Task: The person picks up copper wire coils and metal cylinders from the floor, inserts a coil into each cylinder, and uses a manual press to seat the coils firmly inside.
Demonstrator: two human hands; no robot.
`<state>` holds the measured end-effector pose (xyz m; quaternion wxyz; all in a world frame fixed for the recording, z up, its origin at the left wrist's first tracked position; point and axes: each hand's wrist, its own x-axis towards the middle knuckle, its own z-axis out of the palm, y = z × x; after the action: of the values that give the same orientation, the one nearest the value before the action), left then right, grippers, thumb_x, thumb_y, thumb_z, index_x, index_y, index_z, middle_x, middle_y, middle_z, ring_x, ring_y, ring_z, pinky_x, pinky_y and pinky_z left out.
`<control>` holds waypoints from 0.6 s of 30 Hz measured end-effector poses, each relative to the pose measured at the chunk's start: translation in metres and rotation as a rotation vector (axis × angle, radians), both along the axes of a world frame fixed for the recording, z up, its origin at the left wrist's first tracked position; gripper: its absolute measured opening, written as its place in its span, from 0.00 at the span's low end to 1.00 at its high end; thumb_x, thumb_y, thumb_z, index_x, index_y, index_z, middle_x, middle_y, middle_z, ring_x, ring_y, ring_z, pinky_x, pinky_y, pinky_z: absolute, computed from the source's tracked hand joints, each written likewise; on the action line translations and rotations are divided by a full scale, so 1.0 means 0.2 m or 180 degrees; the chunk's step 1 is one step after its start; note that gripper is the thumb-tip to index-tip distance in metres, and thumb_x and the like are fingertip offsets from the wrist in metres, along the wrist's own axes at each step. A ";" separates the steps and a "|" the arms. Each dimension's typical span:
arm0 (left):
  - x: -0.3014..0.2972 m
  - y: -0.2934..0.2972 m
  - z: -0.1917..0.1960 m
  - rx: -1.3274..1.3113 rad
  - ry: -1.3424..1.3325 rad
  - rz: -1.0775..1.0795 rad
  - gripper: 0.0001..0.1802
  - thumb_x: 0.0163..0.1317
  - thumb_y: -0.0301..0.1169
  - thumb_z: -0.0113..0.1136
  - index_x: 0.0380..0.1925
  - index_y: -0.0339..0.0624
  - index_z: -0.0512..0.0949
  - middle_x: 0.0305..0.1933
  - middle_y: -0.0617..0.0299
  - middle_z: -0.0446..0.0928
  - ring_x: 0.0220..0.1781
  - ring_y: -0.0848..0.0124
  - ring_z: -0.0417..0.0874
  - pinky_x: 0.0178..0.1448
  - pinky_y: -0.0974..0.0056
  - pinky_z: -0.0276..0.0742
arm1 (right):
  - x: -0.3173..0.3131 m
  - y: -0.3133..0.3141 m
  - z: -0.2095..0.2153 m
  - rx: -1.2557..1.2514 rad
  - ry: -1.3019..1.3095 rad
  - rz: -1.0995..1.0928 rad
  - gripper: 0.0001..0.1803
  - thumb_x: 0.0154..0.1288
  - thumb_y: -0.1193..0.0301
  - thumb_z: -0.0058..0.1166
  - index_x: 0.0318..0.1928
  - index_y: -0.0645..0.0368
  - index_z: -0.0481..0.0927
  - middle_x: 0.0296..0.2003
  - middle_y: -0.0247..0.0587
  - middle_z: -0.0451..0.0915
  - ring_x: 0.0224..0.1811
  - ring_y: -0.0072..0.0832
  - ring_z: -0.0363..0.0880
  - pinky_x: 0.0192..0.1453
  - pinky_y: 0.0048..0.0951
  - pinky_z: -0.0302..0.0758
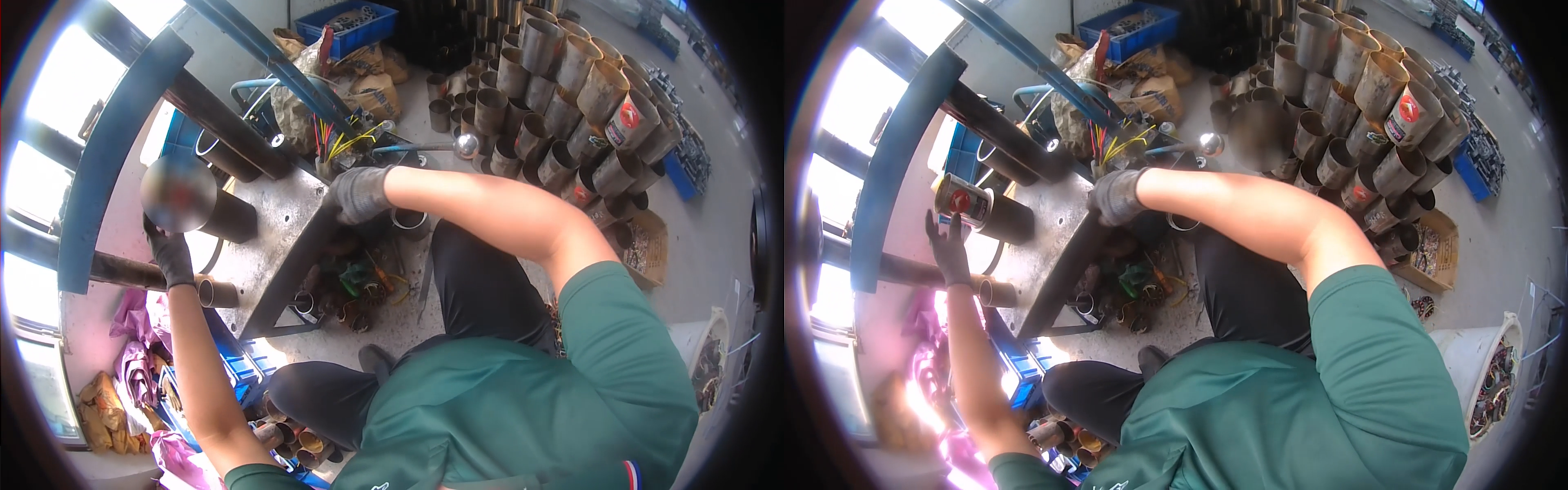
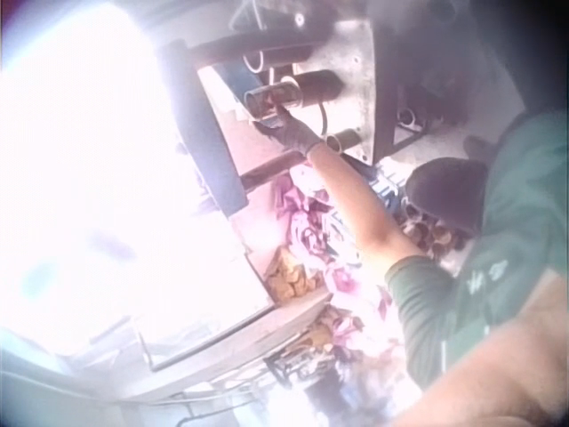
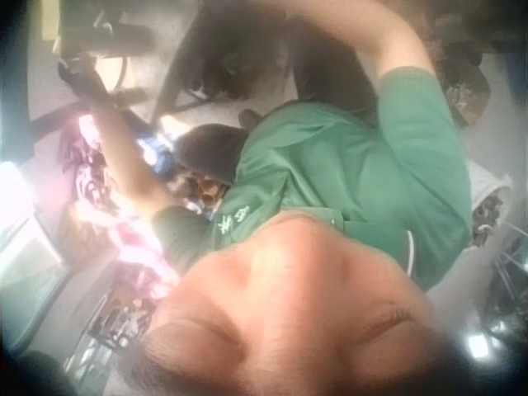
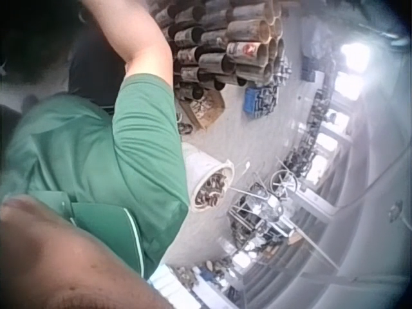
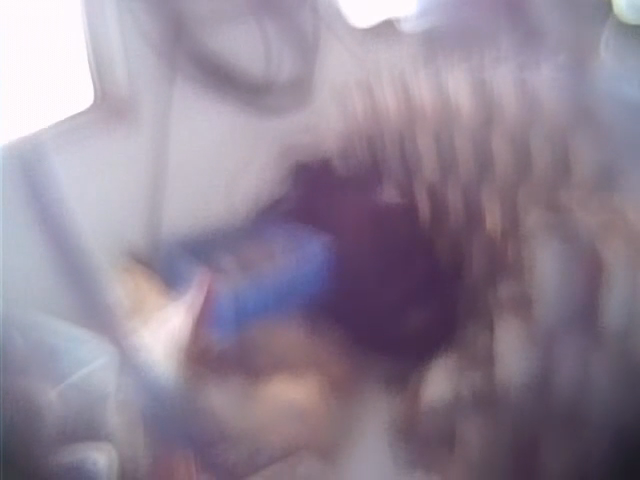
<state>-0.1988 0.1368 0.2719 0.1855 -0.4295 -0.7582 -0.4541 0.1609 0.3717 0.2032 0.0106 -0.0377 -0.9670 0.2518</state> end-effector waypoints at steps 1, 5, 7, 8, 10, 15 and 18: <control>-0.04 0.05 0.00 -0.0044 -0.0173 -0.0142 0.40 0.68 0.40 0.73 0.73 0.36 0.65 0.62 0.50 0.77 0.60 0.55 0.79 0.68 0.55 0.76 | -0.10 -0.03 -0.07 0.0433 0.0069 0.0182 0.18 0.63 0.64 0.57 0.50 0.57 0.87 0.41 0.54 0.88 0.50 0.52 0.86 0.58 0.46 0.81; -0.16 0.13 0.02 -0.0339 0.0049 0.0067 0.26 0.64 0.38 0.77 0.56 0.40 0.76 0.54 0.56 0.83 0.55 0.66 0.83 0.60 0.62 0.78 | -0.12 -0.33 -0.04 -0.1464 0.0248 0.0141 0.20 0.66 0.61 0.58 0.55 0.54 0.85 0.49 0.54 0.87 0.54 0.51 0.85 0.60 0.46 0.80; -0.27 0.10 0.05 -0.0110 -0.0314 -0.0033 0.26 0.62 0.37 0.78 0.53 0.38 0.77 0.49 0.57 0.85 0.49 0.66 0.85 0.55 0.61 0.80 | -0.11 -0.47 0.04 0.0093 -0.0560 0.0887 0.20 0.67 0.61 0.58 0.57 0.54 0.85 0.52 0.54 0.86 0.57 0.50 0.84 0.61 0.45 0.79; -0.23 0.17 0.06 -0.0166 -0.0315 0.0046 0.24 0.61 0.36 0.79 0.50 0.39 0.78 0.45 0.57 0.86 0.46 0.66 0.86 0.54 0.60 0.80 | -0.06 -0.46 0.01 -0.0048 -0.0594 0.1081 0.21 0.67 0.61 0.58 0.57 0.54 0.85 0.51 0.53 0.86 0.56 0.50 0.85 0.61 0.45 0.79; -0.30 0.12 0.14 -0.0244 -0.0512 0.0098 0.20 0.59 0.36 0.79 0.44 0.39 0.80 0.40 0.57 0.87 0.43 0.66 0.87 0.51 0.60 0.81 | -0.05 -0.47 0.01 -0.0171 -0.0830 0.1330 0.21 0.66 0.60 0.59 0.56 0.53 0.86 0.49 0.53 0.87 0.54 0.50 0.85 0.59 0.46 0.80; -0.01 0.20 0.15 -0.0252 -0.0656 0.0422 0.14 0.59 0.34 0.79 0.33 0.39 0.81 0.33 0.56 0.88 0.37 0.68 0.87 0.45 0.61 0.80 | -0.07 -0.29 -0.14 0.0122 -0.1110 0.0989 0.23 0.60 0.59 0.61 0.56 0.50 0.87 0.46 0.51 0.89 0.52 0.51 0.87 0.58 0.47 0.81; 0.00 0.15 0.17 -0.0199 -0.0411 0.0467 0.14 0.58 0.33 0.79 0.33 0.39 0.82 0.32 0.58 0.88 0.36 0.70 0.86 0.45 0.62 0.80 | -0.09 -0.27 -0.16 -0.0041 -0.1202 0.1063 0.25 0.60 0.59 0.61 0.58 0.50 0.87 0.47 0.52 0.89 0.53 0.50 0.87 0.59 0.45 0.81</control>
<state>-0.1993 0.1665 0.3055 0.1555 -0.3482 -0.8118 -0.4422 0.1434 0.3181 0.1710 -0.2122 0.0761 -0.9430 0.2446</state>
